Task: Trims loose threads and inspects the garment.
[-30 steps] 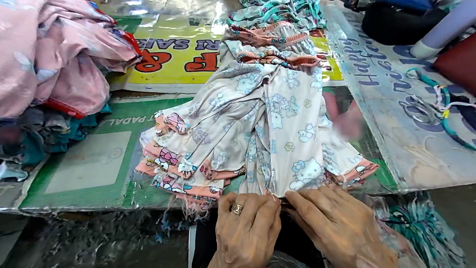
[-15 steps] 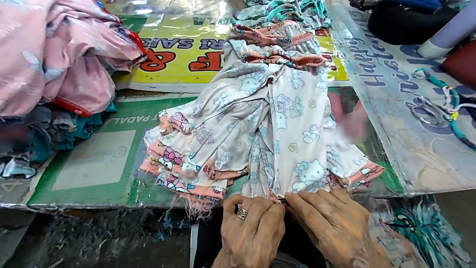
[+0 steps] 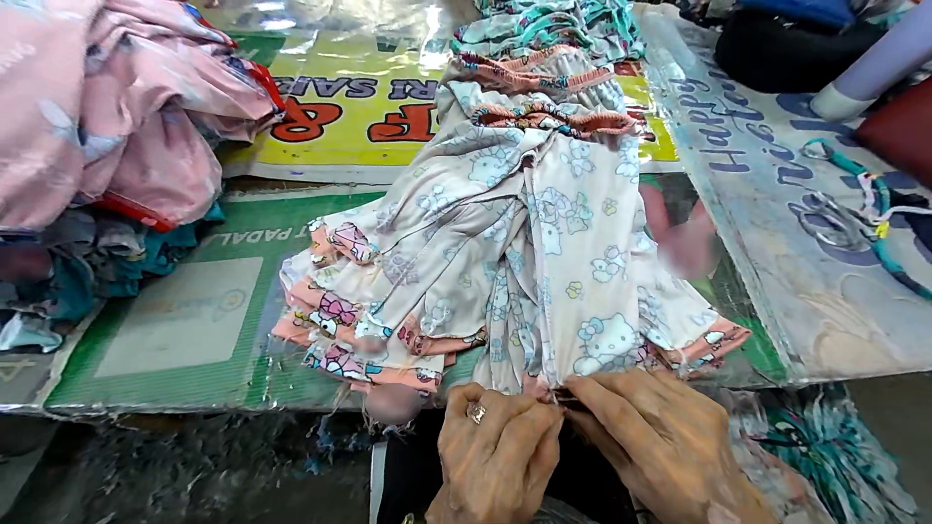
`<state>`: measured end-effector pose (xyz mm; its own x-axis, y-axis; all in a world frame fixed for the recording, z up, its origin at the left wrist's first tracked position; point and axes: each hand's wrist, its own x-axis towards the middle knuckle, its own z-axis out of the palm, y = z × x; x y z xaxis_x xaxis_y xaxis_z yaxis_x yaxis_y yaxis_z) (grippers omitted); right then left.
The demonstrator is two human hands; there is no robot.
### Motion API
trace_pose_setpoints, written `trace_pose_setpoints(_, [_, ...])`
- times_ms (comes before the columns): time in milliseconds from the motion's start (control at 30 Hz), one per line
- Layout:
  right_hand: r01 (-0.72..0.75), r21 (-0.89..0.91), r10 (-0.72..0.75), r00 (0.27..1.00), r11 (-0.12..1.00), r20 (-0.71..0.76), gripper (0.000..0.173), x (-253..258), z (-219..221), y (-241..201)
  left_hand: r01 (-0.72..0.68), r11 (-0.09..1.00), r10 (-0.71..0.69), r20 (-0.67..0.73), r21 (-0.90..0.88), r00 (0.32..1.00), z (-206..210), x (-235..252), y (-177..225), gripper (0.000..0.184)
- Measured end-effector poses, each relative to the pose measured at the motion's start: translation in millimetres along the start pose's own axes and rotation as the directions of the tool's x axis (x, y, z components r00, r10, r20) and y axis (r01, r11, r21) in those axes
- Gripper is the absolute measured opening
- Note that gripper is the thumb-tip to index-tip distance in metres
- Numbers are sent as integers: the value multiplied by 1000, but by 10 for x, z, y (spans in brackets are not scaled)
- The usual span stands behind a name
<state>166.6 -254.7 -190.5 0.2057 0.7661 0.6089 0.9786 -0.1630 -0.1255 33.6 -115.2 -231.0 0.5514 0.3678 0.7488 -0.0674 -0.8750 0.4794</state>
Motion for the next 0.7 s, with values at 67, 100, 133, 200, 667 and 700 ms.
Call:
trace_pose_setpoints(67, [-29,-18,29,999,999,34,22,-16,-74,3,43,998,-43,-8,-44,999,-28,19,-20,9])
trace_pose_setpoints(100, [-48,-13,49,998,999,42,23,-22,-108,-1,63,995,-64,-12,-74,998,-37,22,-27,9])
trace_pose_setpoints(133, [-60,-10,61,997,998,41,23,-24,-130,-9,81,991,-83,-17,-105,996,-41,23,-30,9])
trace_pose_setpoints(200, [-67,3,67,997,998,28,20,-16,-138,-39,104,981,-111,-33,-165,993,-40,24,-28,9])
trace_pose_setpoints(667, [15,70,-10,997,997,-71,18,106,76,-19,125,958,-133,-14,-257,991,9,21,9,7])
trace_pose_setpoints(700, [19,73,-13,997,997,-73,18,108,78,-16,123,958,-132,-15,-258,991,14,20,13,7])
